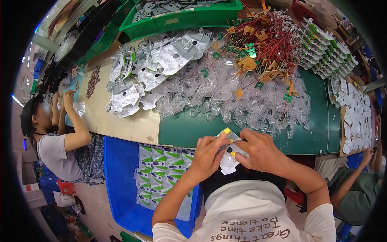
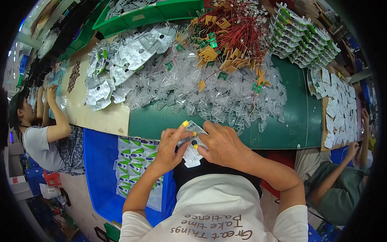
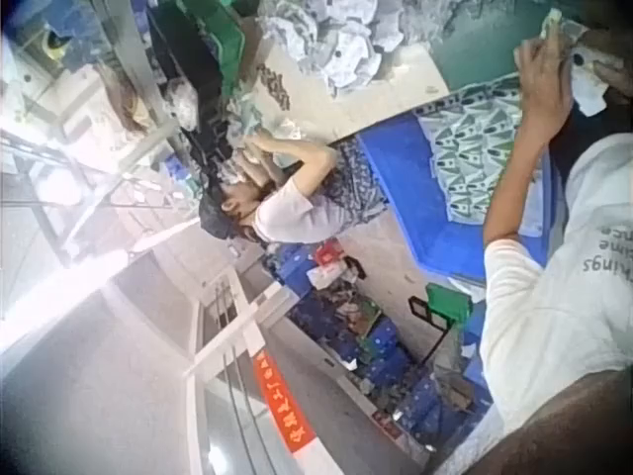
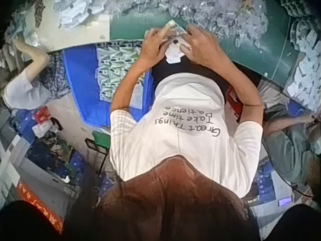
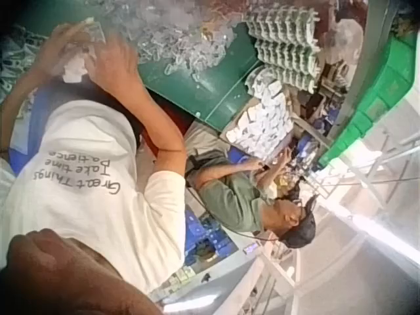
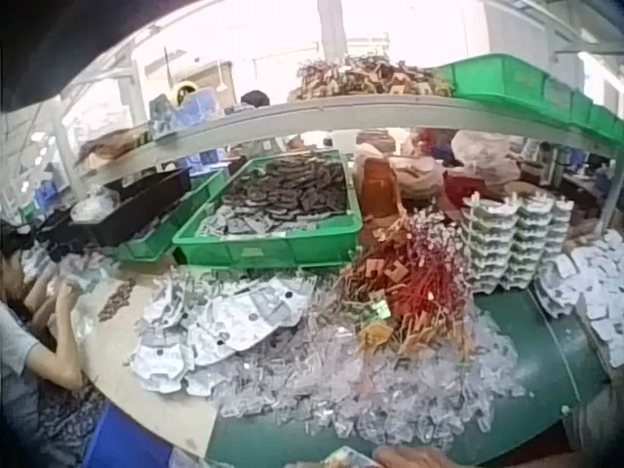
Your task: The person assembles toy components by hand, connecting wiring and small pieces together. The person then fits the assembled parts into plastic toy housings and arranges the completed pieces into a blue container.
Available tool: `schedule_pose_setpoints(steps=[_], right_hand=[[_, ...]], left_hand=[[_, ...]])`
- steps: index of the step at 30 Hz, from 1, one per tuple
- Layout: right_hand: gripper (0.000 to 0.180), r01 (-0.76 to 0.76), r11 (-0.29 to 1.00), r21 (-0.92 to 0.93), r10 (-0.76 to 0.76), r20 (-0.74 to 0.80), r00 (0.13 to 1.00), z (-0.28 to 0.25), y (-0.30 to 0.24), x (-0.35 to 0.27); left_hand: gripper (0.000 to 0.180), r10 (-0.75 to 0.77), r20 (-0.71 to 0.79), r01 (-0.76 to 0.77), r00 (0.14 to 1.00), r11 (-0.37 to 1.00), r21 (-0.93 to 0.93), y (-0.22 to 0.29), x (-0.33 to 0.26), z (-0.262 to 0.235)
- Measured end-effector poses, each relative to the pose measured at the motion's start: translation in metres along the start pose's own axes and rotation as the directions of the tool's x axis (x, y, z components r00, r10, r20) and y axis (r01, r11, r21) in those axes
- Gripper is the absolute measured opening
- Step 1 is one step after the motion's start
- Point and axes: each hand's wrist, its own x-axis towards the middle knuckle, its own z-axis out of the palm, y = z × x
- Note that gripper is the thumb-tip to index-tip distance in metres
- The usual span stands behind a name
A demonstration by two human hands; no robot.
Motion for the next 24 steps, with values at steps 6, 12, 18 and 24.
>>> schedule_pose_setpoints(steps=[6,12,18,24], right_hand=[[0.015,0.038,0.960,0.277,0.008,-0.163,0.987,-0.013,-0.012,-0.014],[0.026,0.185,0.911,0.369,-0.085,-0.273,0.958,-0.002,-0.015,-0.024],[0.025,0.242,0.969,0.058,-0.204,-0.371,0.906,0.032,-0.011,-0.035],[0.024,0.267,0.964,0.016,-0.239,-0.401,0.884,0.043,-0.006,-0.037]], left_hand=[[0.063,0.009,0.180,-0.027,0.984,0.995,0.097,0.012,0.008,-0.008],[0.069,-0.031,0.162,0.019,0.986,0.997,0.079,0.015,0.004,-0.004],[0.070,-0.049,0.127,0.041,0.991,0.997,0.063,0.017,0.005,-0.001],[0.062,-0.068,0.178,0.067,0.982,0.998,0.013,0.012,0.005,-0.006]])
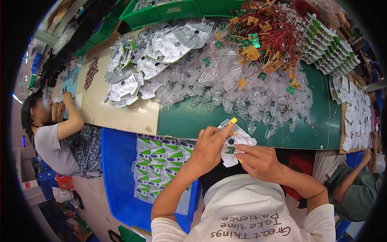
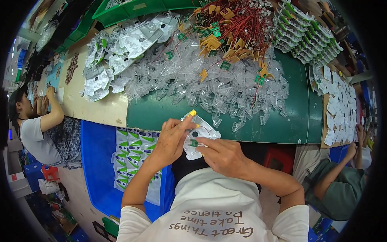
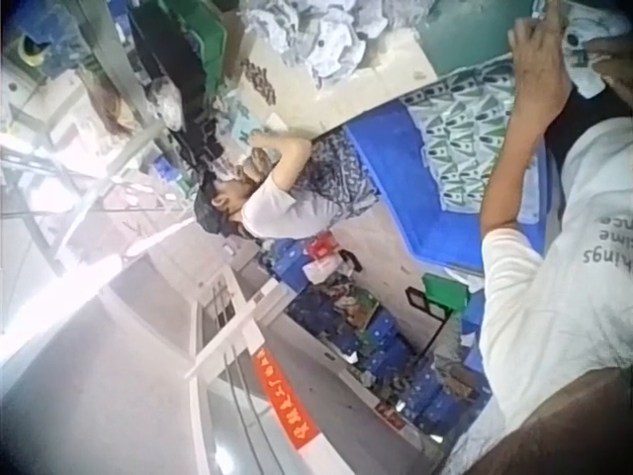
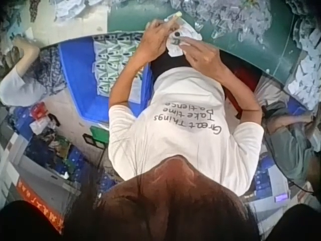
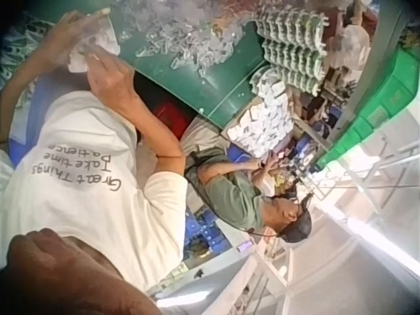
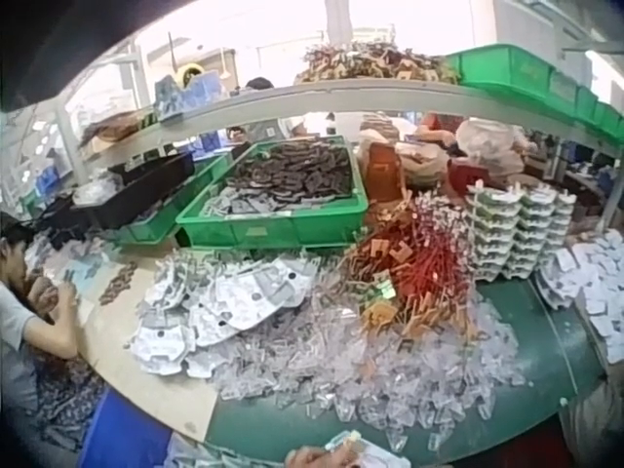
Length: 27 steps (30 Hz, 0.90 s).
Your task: The person assembles toy components by hand, connecting wiring and small pieces together. The person then fits the assembled parts into plastic toy housings and arranges the completed pieces into a blue container.
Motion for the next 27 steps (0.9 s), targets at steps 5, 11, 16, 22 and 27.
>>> schedule_pose_setpoints(steps=[5,11,16,22,27], right_hand=[[0.018,-0.294,0.948,0.122,0.305,-0.083,0.949,-0.016,0.007,-0.004],[0.025,-0.479,0.853,0.207,0.501,-0.068,0.863,-0.006,0.019,-0.023],[0.023,-0.422,0.826,0.375,0.501,-0.145,0.853,-0.025,0.033,-0.031],[0.016,-0.518,0.770,0.373,0.627,-0.594,0.504,-0.128,0.092,-0.076],[0.014,-0.608,0.723,0.329,0.600,-0.736,0.315,-0.236,0.195,-0.131]], left_hand=[[0.055,-0.047,-0.007,0.046,0.999,0.997,-0.064,-0.005,-0.004,-0.004],[0.053,-0.059,-0.007,0.058,0.998,0.996,-0.061,0.009,0.013,0.003],[0.034,-0.112,-0.285,0.092,0.952,0.992,-0.081,0.004,0.011,0.000],[0.024,-0.266,-0.298,0.233,0.917,0.962,-0.144,0.002,0.020,-0.008],[0.025,-0.260,-0.252,0.214,0.932,0.957,-0.194,-0.015,0.024,0.014]])
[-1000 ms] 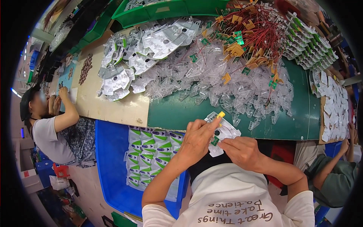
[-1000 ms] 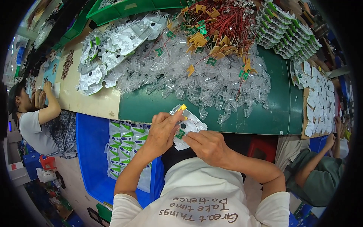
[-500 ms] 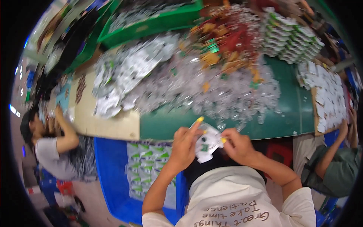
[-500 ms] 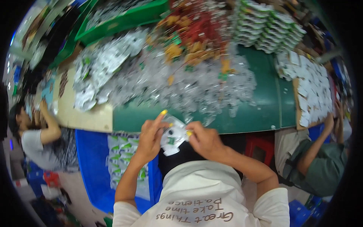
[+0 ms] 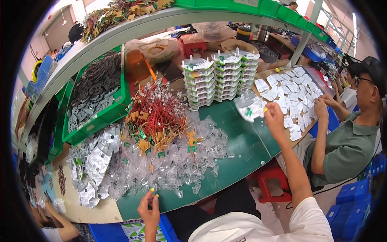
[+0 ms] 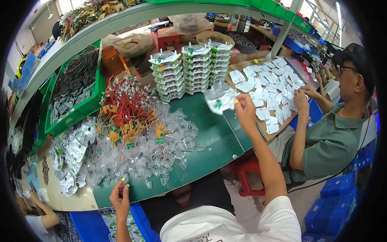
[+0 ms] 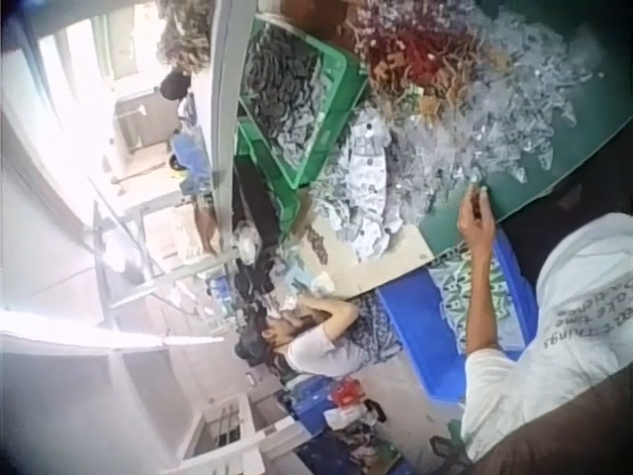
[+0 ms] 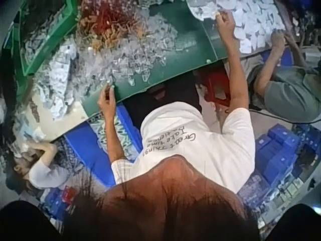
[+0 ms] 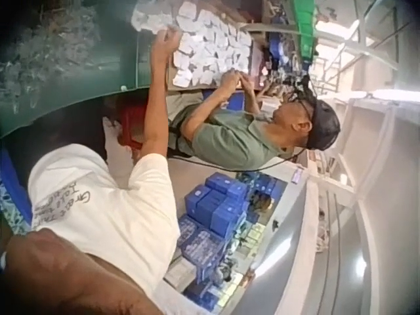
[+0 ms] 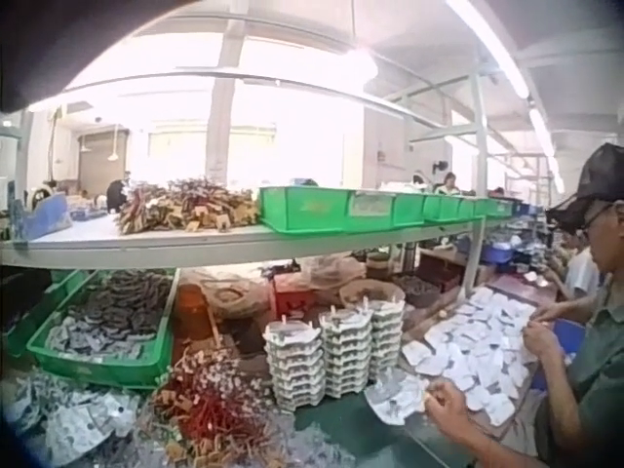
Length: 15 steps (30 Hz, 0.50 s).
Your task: The person assembles toy components by hand, connecting wiring and small pieces together. The person then fits the assembled parts into plastic toy housings and arranges the completed pieces into a blue container.
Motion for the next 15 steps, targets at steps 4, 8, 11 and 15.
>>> schedule_pose_setpoints(steps=[4,8,11,15], right_hand=[[0.018,-0.032,0.999,0.035,0.035,-0.084,0.996,-0.017,0.034,0.050],[0.018,-0.061,0.998,-0.032,0.058,-0.093,0.994,-0.010,0.057,0.061],[0.018,-0.086,0.995,0.057,0.094,-0.149,0.984,0.000,0.064,0.059],[0.015,-0.007,0.999,0.037,0.015,-0.230,0.973,-0.009,0.056,0.050]], left_hand=[[0.022,0.090,-0.047,-0.082,0.995,0.987,0.140,0.000,0.006,0.012],[0.021,0.088,-0.086,-0.076,0.992,0.988,0.135,-0.005,0.004,0.014],[0.021,0.075,-0.114,-0.059,0.991,0.988,0.142,-0.005,0.002,0.012],[0.021,0.088,-0.129,-0.068,0.988,0.986,0.151,0.001,0.008,0.018]])
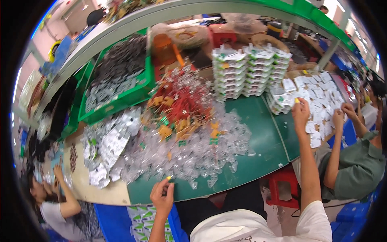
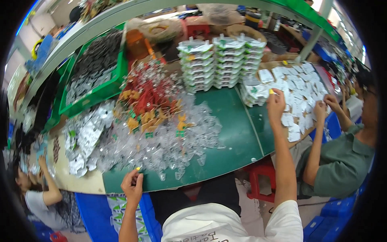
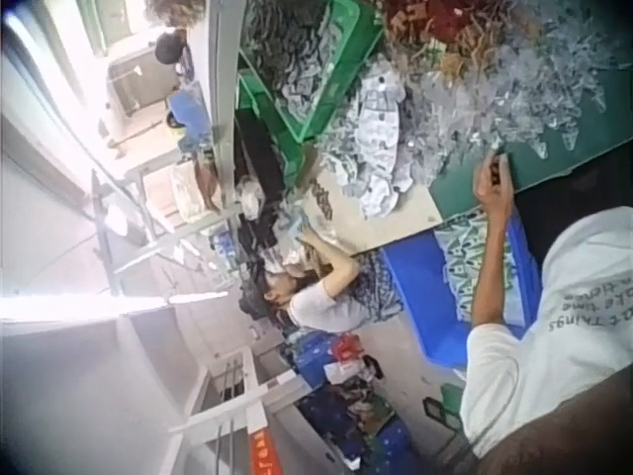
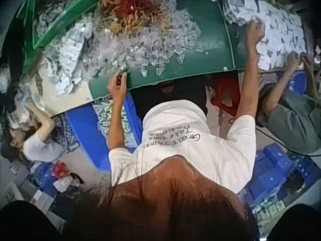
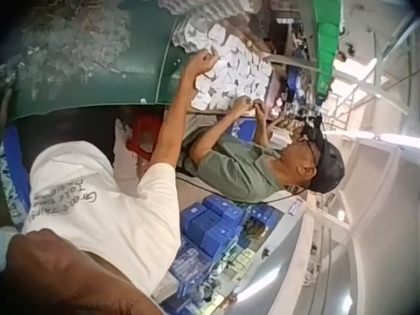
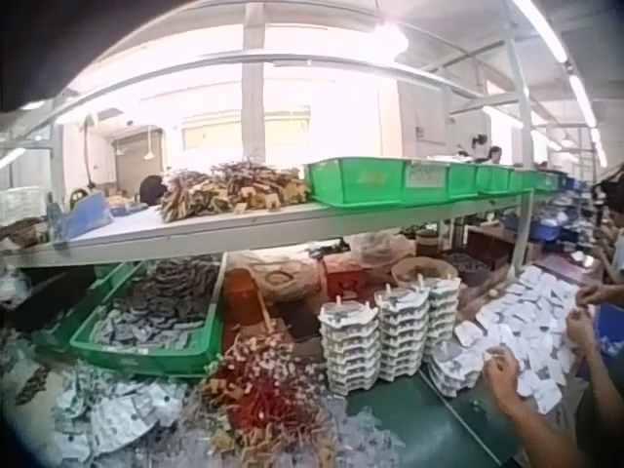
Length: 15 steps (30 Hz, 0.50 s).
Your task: The person assembles toy components by hand, connecting wiring and small pieces together. The person then fits the assembled parts into plastic toy housings and arranges the completed pieces into a blue container.
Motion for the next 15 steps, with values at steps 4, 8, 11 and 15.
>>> schedule_pose_setpoints(steps=[4,8,11,15], right_hand=[[0.011,0.003,1.000,0.026,-0.011,0.310,0.951,0.035,-0.087,-0.066],[0.006,0.299,0.953,0.053,-0.247,0.707,0.662,0.080,-0.154,-0.146],[0.008,0.334,0.941,0.051,-0.257,0.749,0.611,0.109,-0.163,-0.163],[0.013,0.284,0.956,-0.070,-0.199,0.556,0.807,0.147,-0.136,-0.142]], left_hand=[[0.019,-0.009,-0.011,0.009,1.000,1.000,-0.020,-0.001,0.001,-0.002],[0.018,0.002,-0.019,-0.002,1.000,1.000,-0.011,0.000,-0.001,-0.004],[0.018,0.015,-0.022,-0.016,1.000,1.000,-0.027,0.002,-0.002,-0.005],[0.017,0.078,-0.014,-0.079,0.997,0.997,-0.020,-0.005,-0.008,-0.012]])
